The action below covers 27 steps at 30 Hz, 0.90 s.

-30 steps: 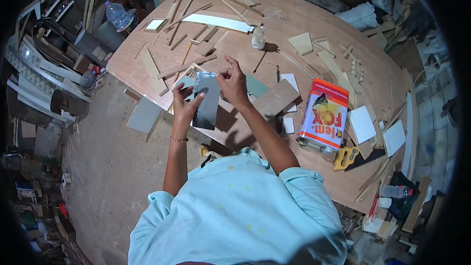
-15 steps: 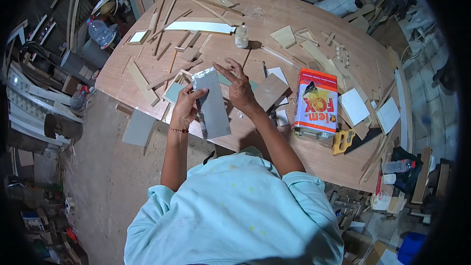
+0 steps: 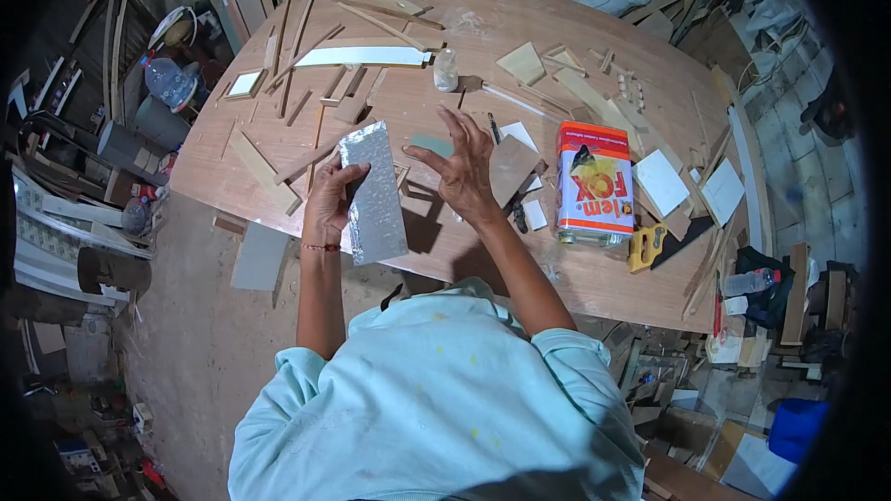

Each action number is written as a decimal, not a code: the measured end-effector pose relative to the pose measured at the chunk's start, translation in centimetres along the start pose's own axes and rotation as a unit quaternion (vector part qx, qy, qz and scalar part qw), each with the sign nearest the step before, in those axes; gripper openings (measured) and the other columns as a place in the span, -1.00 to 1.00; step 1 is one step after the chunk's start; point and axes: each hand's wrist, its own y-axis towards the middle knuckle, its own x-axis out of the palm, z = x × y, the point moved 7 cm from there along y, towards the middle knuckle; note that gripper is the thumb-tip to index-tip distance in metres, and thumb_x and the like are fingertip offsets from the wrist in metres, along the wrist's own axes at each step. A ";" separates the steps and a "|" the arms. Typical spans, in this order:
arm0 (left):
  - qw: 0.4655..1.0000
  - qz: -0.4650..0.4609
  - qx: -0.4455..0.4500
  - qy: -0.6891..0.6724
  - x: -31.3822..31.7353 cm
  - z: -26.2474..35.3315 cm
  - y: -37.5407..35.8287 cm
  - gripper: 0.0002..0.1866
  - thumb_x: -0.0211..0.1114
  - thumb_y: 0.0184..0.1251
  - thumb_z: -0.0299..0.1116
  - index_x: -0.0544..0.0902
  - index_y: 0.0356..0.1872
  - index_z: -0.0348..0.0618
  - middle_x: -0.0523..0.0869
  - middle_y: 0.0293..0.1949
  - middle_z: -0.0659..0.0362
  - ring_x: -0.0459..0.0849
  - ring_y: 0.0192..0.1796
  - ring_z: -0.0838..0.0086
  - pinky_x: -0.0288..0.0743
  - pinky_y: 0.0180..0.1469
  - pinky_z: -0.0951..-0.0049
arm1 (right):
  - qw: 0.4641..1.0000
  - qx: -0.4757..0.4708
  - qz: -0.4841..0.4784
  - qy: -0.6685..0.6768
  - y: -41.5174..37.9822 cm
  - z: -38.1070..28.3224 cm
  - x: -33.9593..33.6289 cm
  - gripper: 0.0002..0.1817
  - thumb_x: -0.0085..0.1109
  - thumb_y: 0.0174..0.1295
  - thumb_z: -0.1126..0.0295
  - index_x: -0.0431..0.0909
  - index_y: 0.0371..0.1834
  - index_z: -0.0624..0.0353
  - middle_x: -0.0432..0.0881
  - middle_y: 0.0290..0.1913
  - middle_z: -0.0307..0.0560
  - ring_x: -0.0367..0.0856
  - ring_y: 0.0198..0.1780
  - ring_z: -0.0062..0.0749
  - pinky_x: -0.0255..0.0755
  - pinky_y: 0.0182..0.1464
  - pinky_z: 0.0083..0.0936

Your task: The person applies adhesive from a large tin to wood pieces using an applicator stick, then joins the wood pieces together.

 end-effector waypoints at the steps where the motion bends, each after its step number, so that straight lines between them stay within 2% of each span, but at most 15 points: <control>1: 1.000 -0.001 0.000 -0.001 0.0 0.5 0.0 -0.78 0.25 -0.06 -0.64 0.54 -0.30 -0.30 0.65 -0.44 0.11 0.64 -0.46 0.51 0.59 -0.38 0.53 | 1.000 -0.001 0.000 -0.001 0.4 -0.2 0.0 -0.41 -0.09 -0.02 0.61 0.49 -0.03 -0.47 0.10 0.24 -0.07 0.04 0.27 -0.09 -0.07 0.23 -0.13; 3: 0.999 -0.014 0.010 0.051 0.2 1.4 -0.3 -0.78 0.25 -0.07 -0.65 0.55 -0.31 -0.29 0.65 -0.42 0.10 0.65 -0.45 0.52 0.58 -0.37 0.55 | 0.998 0.051 0.022 0.020 0.9 -0.1 -0.5 -0.42 -0.08 -0.08 0.66 0.53 -0.10 -0.40 0.10 0.25 -0.06 0.00 0.29 -0.07 -0.09 0.24 -0.14; 7: 0.999 -0.024 -0.013 0.037 0.3 1.0 -0.5 -0.77 0.24 -0.08 -0.67 0.56 -0.31 -0.30 0.65 -0.43 0.13 0.63 -0.46 0.54 0.55 -0.38 0.58 | 0.998 0.037 0.052 0.026 2.5 -1.3 -0.5 -0.40 -0.09 -0.17 0.72 0.56 -0.16 -0.31 0.11 0.24 -0.04 -0.01 0.29 -0.07 -0.09 0.24 -0.13; 9: 0.999 -0.027 -0.010 0.031 0.3 0.8 -0.4 -0.77 0.23 -0.07 -0.68 0.57 -0.30 -0.31 0.65 -0.43 0.13 0.63 -0.45 0.54 0.54 -0.37 0.56 | 0.986 0.071 0.076 0.127 2.6 -0.8 0.0 -0.46 -0.12 -0.20 0.73 0.57 -0.24 -0.18 0.13 0.23 -0.02 -0.03 0.30 -0.05 -0.14 0.23 -0.06; 11: 0.998 -0.034 0.009 0.053 -0.2 0.5 -0.2 -0.78 0.21 -0.06 -0.68 0.56 -0.30 -0.31 0.65 -0.42 0.13 0.63 -0.44 0.54 0.54 -0.35 0.55 | 0.984 0.083 0.067 0.144 2.8 -0.7 0.1 -0.52 -0.12 -0.21 0.73 0.57 -0.30 -0.11 0.15 0.22 -0.03 -0.03 0.30 -0.04 -0.17 0.23 -0.02; 12: 0.995 -0.041 0.021 0.094 -0.4 0.4 -0.1 -0.72 0.22 -0.05 -0.66 0.54 -0.22 -0.31 0.64 -0.38 0.17 0.61 -0.38 0.56 0.51 -0.27 0.57 | 0.980 0.098 0.058 0.162 2.9 -0.8 0.0 -0.58 -0.12 -0.21 0.73 0.57 -0.37 -0.04 0.18 0.21 -0.05 -0.03 0.30 -0.03 -0.19 0.23 0.01; 13: 0.995 -0.042 0.020 0.094 -0.5 0.3 0.0 -0.72 0.22 -0.05 -0.66 0.54 -0.22 -0.31 0.64 -0.38 0.17 0.61 -0.38 0.56 0.51 -0.27 0.57 | 0.980 0.099 0.058 0.161 3.2 -1.1 -0.3 -0.58 -0.12 -0.21 0.73 0.57 -0.37 -0.04 0.18 0.21 -0.05 -0.03 0.30 -0.03 -0.19 0.23 0.01; 15: 0.977 -0.042 0.105 0.179 -0.1 1.1 -0.2 -0.75 0.22 -0.03 -0.66 0.55 -0.25 -0.31 0.64 -0.39 0.17 0.61 -0.38 0.58 0.49 -0.29 0.60 | 0.994 0.074 0.010 0.083 3.8 -2.0 -0.4 -0.72 -0.08 -0.20 0.70 0.52 -0.51 0.05 0.21 0.19 -0.06 -0.05 0.31 -0.01 -0.25 0.21 0.13; 17: 0.972 -0.027 0.131 0.195 0.1 1.1 -0.2 -0.83 0.20 -0.03 -0.67 0.56 -0.34 -0.34 0.63 -0.44 0.21 0.56 -0.43 0.66 0.44 -0.36 0.69 | 0.997 0.067 0.000 0.040 4.2 -2.4 0.0 -0.77 -0.05 -0.19 0.68 0.50 -0.55 0.06 0.22 0.19 -0.06 -0.06 0.32 -0.02 -0.26 0.18 0.19; 19: 0.934 -0.006 0.201 0.297 0.2 1.6 -0.4 -0.88 0.20 0.00 -0.65 0.55 -0.38 -0.33 0.63 -0.46 0.23 0.54 -0.46 0.68 0.39 -0.42 0.70 | 0.998 0.059 -0.013 0.000 4.5 -3.0 0.3 -0.82 -0.01 -0.19 0.66 0.48 -0.59 0.07 0.22 0.19 -0.06 -0.06 0.32 -0.03 -0.27 0.15 0.25; 21: 0.926 0.009 0.227 0.302 0.1 1.4 -0.9 -0.87 0.23 -0.03 -0.62 0.52 -0.40 -0.33 0.62 -0.52 0.18 0.52 -0.51 0.65 0.36 -0.48 0.65 | 0.997 0.064 -0.041 -0.018 4.8 -3.4 0.8 -0.87 -0.04 -0.12 0.63 0.45 -0.59 0.11 0.19 0.21 -0.05 -0.10 0.34 0.01 -0.42 0.17 0.33; 23: 0.873 0.039 0.251 0.417 -0.4 1.1 -1.0 -0.82 0.25 -0.07 -0.60 0.52 -0.36 -0.32 0.61 -0.55 0.07 0.58 -0.53 0.55 0.38 -0.50 0.57 | 0.995 0.065 -0.058 -0.040 5.1 -3.8 1.3 -0.91 -0.03 -0.08 0.57 0.45 -0.62 0.14 0.18 0.22 0.02 -0.13 0.35 0.02 -0.45 0.14 0.40; 24: 0.856 0.055 0.256 0.447 0.5 1.9 -2.0 -0.78 0.26 -0.09 -0.58 0.52 -0.34 -0.30 0.60 -0.54 -0.01 0.63 -0.52 0.38 0.42 -0.48 0.48 | 0.993 0.068 -0.074 -0.063 5.1 -3.9 1.6 -0.91 -0.02 -0.04 0.51 0.45 -0.64 0.17 0.16 0.23 0.08 -0.17 0.36 0.03 -0.49 0.11 0.46; 25: 0.856 0.055 0.255 0.447 0.7 2.0 -2.2 -0.78 0.26 -0.09 -0.58 0.52 -0.34 -0.30 0.60 -0.54 -0.01 0.63 -0.52 0.38 0.42 -0.48 0.48 | 0.993 0.069 -0.074 -0.063 5.2 -4.3 1.6 -0.91 -0.02 -0.04 0.51 0.45 -0.64 0.17 0.16 0.23 0.08 -0.17 0.36 0.03 -0.49 0.11 0.46; 27: 0.801 0.069 0.287 0.522 1.2 2.3 -2.8 -0.77 0.26 -0.09 -0.63 0.52 -0.32 -0.33 0.61 -0.52 0.06 0.56 -0.54 0.55 0.39 -0.48 0.58 | 0.990 0.068 -0.096 -0.078 5.3 -4.9 1.9 -0.84 -0.08 0.01 0.48 0.49 -0.56 0.31 0.11 0.25 0.15 -0.24 0.37 0.08 -0.59 0.08 0.50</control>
